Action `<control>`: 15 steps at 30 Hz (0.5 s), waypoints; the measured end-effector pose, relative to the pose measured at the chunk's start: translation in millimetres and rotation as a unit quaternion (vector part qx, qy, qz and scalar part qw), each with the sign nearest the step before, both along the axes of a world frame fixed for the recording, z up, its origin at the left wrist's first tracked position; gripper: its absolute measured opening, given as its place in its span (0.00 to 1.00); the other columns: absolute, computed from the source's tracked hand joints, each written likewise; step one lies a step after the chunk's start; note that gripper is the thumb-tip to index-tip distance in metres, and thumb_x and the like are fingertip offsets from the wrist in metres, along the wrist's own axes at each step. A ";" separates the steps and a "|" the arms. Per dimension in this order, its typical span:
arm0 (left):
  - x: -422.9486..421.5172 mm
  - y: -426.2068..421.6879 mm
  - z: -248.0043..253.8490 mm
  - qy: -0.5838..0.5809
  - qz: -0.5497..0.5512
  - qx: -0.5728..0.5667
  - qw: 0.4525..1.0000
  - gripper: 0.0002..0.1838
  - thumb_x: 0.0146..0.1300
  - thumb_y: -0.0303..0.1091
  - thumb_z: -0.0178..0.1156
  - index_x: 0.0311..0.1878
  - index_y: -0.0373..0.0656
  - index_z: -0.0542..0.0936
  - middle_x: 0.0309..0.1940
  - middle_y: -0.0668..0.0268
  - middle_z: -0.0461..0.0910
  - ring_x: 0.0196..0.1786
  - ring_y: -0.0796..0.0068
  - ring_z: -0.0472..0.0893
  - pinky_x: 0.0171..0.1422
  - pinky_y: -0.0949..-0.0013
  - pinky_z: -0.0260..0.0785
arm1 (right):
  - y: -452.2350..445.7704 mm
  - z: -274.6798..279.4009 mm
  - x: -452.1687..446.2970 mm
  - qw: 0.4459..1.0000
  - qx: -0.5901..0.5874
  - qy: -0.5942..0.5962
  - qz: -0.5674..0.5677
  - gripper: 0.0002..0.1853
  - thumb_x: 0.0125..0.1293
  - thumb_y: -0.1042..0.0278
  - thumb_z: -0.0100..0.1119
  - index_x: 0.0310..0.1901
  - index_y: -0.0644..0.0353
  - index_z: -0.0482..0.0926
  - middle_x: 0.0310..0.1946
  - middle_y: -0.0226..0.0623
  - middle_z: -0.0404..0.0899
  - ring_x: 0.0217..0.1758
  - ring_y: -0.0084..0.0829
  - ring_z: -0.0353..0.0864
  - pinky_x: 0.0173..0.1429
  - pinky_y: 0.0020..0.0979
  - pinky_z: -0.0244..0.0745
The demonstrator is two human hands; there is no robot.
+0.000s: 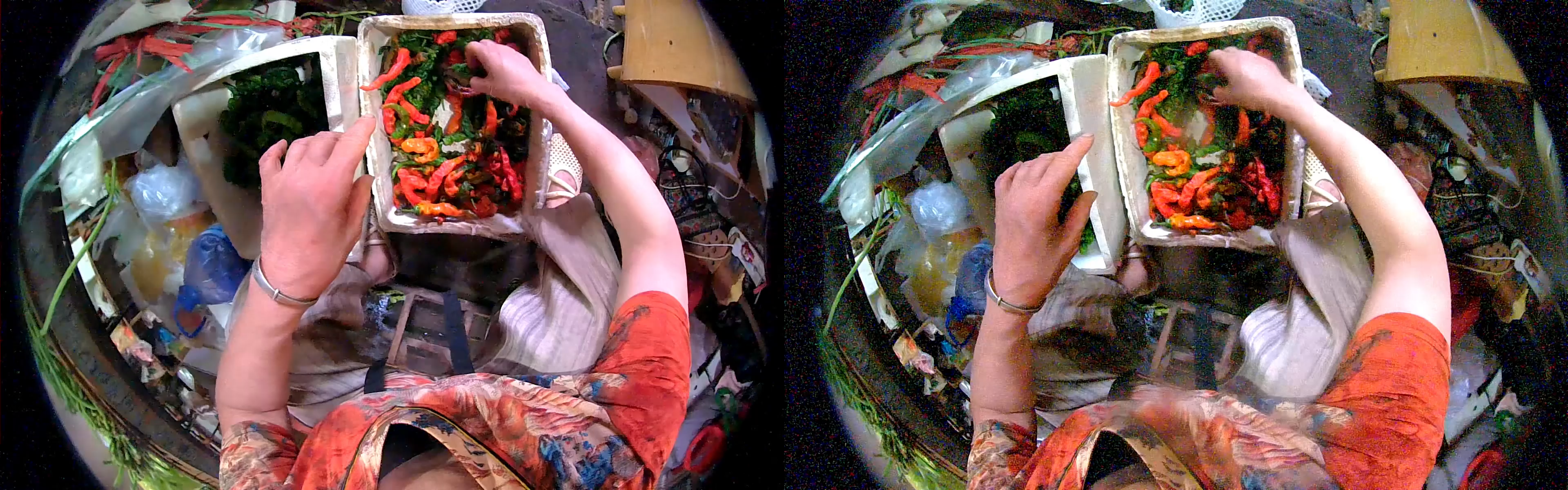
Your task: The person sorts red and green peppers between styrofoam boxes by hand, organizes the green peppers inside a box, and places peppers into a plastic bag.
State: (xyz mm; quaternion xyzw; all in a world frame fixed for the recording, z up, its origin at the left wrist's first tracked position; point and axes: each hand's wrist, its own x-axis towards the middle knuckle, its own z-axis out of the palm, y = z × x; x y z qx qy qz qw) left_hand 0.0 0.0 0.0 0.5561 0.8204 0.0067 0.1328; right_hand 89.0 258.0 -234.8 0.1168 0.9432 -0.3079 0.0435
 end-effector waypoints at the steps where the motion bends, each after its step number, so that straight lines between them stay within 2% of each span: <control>1: 0.4 0.1 0.4 -0.005 0.001 0.000 1.000 0.31 0.54 0.27 0.66 0.64 0.46 0.73 0.48 0.61 0.80 0.52 0.61 0.77 0.63 0.57 0.62 | -9.5 8.9 4.2 0.999 -0.007 0.037 0.017 0.17 0.53 0.67 0.66 0.42 0.59 0.72 0.38 0.42 0.78 0.45 0.47 0.80 0.45 0.43 0.76; 2: 0.5 0.2 0.8 -0.010 0.001 0.001 1.000 0.31 0.53 0.27 0.67 0.64 0.45 0.74 0.48 0.61 0.80 0.52 0.61 0.77 0.63 0.57 0.62 | -22.2 17.7 6.3 0.999 -0.010 0.008 0.034 0.17 0.52 0.68 0.67 0.42 0.58 0.72 0.38 0.41 0.78 0.44 0.46 0.80 0.44 0.43 0.76; 3: -3.0 2.6 -2.6 0.002 0.001 0.004 1.000 0.31 0.53 0.27 0.67 0.64 0.45 0.74 0.48 0.61 0.80 0.52 0.61 0.77 0.63 0.57 0.62 | -28.7 7.3 0.4 0.997 -0.011 0.032 0.075 0.16 0.52 0.71 0.64 0.43 0.57 0.73 0.38 0.43 0.78 0.44 0.47 0.80 0.45 0.45 0.77; 5: -3.7 0.1 -4.2 -0.008 0.002 0.019 1.000 0.29 0.53 0.27 0.62 0.62 0.48 0.73 0.44 0.64 0.78 0.52 0.63 0.76 0.62 0.51 0.61 | -51.2 -1.1 7.2 0.985 0.081 0.029 0.148 0.13 0.57 0.72 0.59 0.45 0.54 0.74 0.37 0.43 0.77 0.44 0.46 0.80 0.45 0.44 0.76; 6: -3.0 0.5 -2.8 -0.010 0.003 0.017 1.000 0.29 0.53 0.27 0.62 0.62 0.48 0.73 0.44 0.64 0.78 0.52 0.63 0.76 0.62 0.51 0.61 | -56.6 -22.5 15.1 0.972 0.130 0.032 0.191 0.10 0.62 0.71 0.52 0.44 0.53 0.76 0.36 0.41 0.76 0.45 0.44 0.80 0.47 0.41 0.75; 7: -2.5 2.2 -1.2 -0.015 -0.001 0.016 1.000 0.30 0.53 0.26 0.65 0.63 0.47 0.74 0.46 0.62 0.79 0.52 0.62 0.77 0.62 0.55 0.62 | -59.2 -30.9 20.0 0.955 0.201 -0.001 0.218 0.08 0.64 0.67 0.50 0.43 0.52 0.77 0.38 0.38 0.74 0.45 0.38 0.77 0.49 0.36 0.70; 9: -2.4 2.9 -0.2 -0.020 -0.005 0.016 1.000 0.31 0.53 0.26 0.67 0.63 0.45 0.74 0.47 0.60 0.80 0.51 0.60 0.78 0.61 0.58 0.63 | -61.1 -35.9 26.7 0.945 0.239 0.007 0.222 0.07 0.64 0.64 0.51 0.39 0.51 0.79 0.40 0.36 0.72 0.47 0.35 0.73 0.49 0.33 0.66; 12: -1.3 2.6 -1.4 -0.019 -0.004 0.010 1.000 0.31 0.52 0.26 0.67 0.63 0.45 0.74 0.46 0.60 0.80 0.51 0.60 0.78 0.61 0.58 0.63 | -60.6 -27.1 27.4 0.936 0.275 -0.001 0.219 0.08 0.59 0.65 0.54 0.35 0.51 0.83 0.39 0.33 0.74 0.48 0.32 0.73 0.50 0.32 0.67; 15: -1.9 3.3 -2.1 -0.023 -0.007 0.015 1.000 0.31 0.52 0.26 0.67 0.63 0.45 0.74 0.46 0.60 0.80 0.51 0.60 0.78 0.61 0.58 0.64 | -61.8 -30.4 30.1 0.920 0.295 0.020 0.258 0.08 0.60 0.63 0.54 0.32 0.51 0.84 0.40 0.32 0.73 0.49 0.31 0.72 0.50 0.33 0.66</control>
